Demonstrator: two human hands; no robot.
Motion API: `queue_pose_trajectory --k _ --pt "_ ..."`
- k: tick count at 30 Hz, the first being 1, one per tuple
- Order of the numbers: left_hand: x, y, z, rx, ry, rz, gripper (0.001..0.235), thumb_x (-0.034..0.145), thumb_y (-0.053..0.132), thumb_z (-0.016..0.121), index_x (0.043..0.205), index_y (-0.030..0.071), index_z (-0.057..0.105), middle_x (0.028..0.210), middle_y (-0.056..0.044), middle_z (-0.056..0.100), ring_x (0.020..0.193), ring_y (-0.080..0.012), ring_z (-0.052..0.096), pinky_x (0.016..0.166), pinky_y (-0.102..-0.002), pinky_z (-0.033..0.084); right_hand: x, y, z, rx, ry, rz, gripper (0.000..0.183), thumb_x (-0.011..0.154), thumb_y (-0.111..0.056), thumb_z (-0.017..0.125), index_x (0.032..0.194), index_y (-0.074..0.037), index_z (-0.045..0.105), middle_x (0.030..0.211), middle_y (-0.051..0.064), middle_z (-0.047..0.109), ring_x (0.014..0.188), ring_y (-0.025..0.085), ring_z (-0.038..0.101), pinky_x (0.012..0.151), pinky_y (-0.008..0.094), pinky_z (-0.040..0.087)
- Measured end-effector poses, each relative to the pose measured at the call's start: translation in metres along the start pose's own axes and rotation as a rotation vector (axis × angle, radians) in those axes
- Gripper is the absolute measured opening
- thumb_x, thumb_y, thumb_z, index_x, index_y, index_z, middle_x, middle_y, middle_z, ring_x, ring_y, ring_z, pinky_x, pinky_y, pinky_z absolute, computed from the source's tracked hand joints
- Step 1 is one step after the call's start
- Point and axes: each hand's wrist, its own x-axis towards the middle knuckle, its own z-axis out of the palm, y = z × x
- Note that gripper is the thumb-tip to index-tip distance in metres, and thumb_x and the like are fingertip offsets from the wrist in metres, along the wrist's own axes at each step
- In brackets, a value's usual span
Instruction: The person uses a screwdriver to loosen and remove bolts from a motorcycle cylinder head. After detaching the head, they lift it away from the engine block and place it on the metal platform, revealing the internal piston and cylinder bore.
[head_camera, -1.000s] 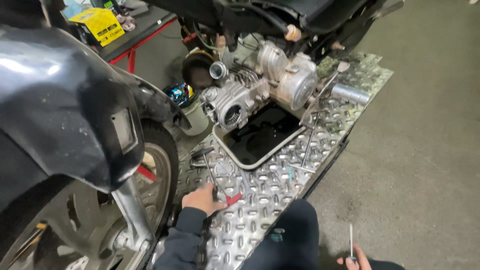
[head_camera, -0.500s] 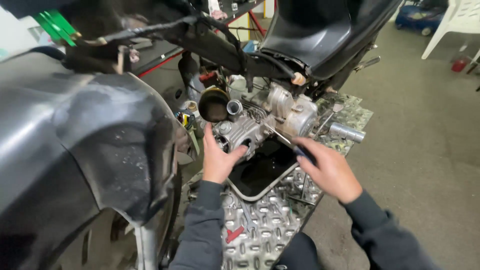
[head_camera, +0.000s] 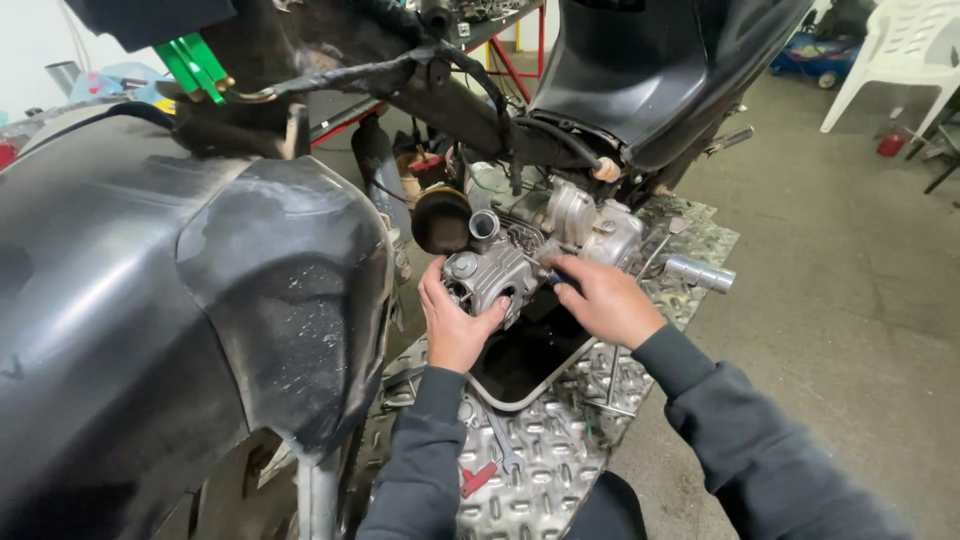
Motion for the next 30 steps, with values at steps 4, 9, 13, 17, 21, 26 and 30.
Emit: queue_pose_trajectory --k 4,9,13,17,21,26,30 --pt "0.000 -0.006 0.002 0.007 -0.004 0.014 0.103 0.071 0.032 0.091 0.148 -0.002 0.033 0.141 -0.024 0.042 0.135 -0.0417 0.041 0.116 -0.051 0.033 -0.002 -0.008 0.005 0.055 -0.005 0.121 0.040 0.094 -0.023 0.060 0.134 -0.018 0.063 0.119 0.016 0.072 0.108 0.038 0.068 0.091 0.046 0.054" --pt "0.002 -0.019 0.002 0.022 -0.025 0.033 0.104 0.066 0.023 0.088 0.148 -0.002 0.029 0.142 -0.025 0.039 0.137 -0.0433 0.037 0.117 -0.052 0.030 -0.004 -0.041 0.013 -0.061 0.036 0.176 0.038 0.095 -0.025 0.060 0.133 -0.022 0.065 0.109 0.017 0.073 0.099 0.040 0.070 0.085 0.049 0.055" --pt "0.000 -0.020 -0.004 -0.034 -0.039 -0.008 0.101 0.066 0.018 0.082 0.150 0.001 0.029 0.142 -0.024 0.036 0.136 -0.0408 0.038 0.118 -0.049 0.032 -0.016 -0.088 0.036 -0.310 -0.029 0.308 0.047 0.088 -0.015 0.059 0.133 -0.027 0.065 0.093 0.020 0.067 0.080 0.042 0.069 0.074 0.052 0.056" --pt "-0.005 -0.019 -0.016 -0.061 0.000 0.020 0.103 0.067 0.020 0.087 0.150 0.001 0.029 0.144 -0.024 0.037 0.137 -0.0416 0.037 0.119 -0.050 0.031 -0.026 -0.064 0.047 -0.233 0.041 0.169 0.037 0.093 -0.018 0.060 0.128 -0.025 0.066 0.100 0.016 0.064 0.083 0.041 0.069 0.077 0.048 0.056" --pt "-0.011 -0.009 -0.018 -0.077 -0.052 -0.020 0.107 0.069 0.019 0.088 0.155 0.001 0.027 0.149 -0.024 0.035 0.142 -0.0425 0.034 0.119 -0.049 0.030 -0.058 -0.049 -0.001 0.047 0.073 -0.064 0.051 0.095 -0.014 0.060 0.145 -0.014 0.050 0.108 0.020 0.065 0.097 0.039 0.066 0.081 0.048 0.053" --pt "-0.013 -0.007 -0.022 -0.157 -0.037 -0.075 0.121 0.070 0.023 0.090 0.161 0.000 0.014 0.158 -0.027 0.027 0.148 -0.0406 0.030 0.123 -0.047 0.025 -0.147 -0.015 0.004 0.497 0.026 0.444 0.046 0.098 -0.022 0.057 0.144 -0.016 0.054 0.084 0.003 0.058 0.058 0.012 0.050 0.053 0.031 0.044" --pt "-0.014 -0.009 -0.022 -0.164 -0.072 -0.110 0.126 0.071 0.024 0.091 0.163 0.000 0.009 0.157 -0.027 0.027 0.148 -0.0403 0.030 0.123 -0.047 0.024 -0.228 0.016 0.062 0.844 0.070 0.720 0.043 0.095 -0.015 0.058 0.138 -0.016 0.056 0.079 -0.002 0.051 0.054 0.007 0.044 0.045 0.025 0.036"
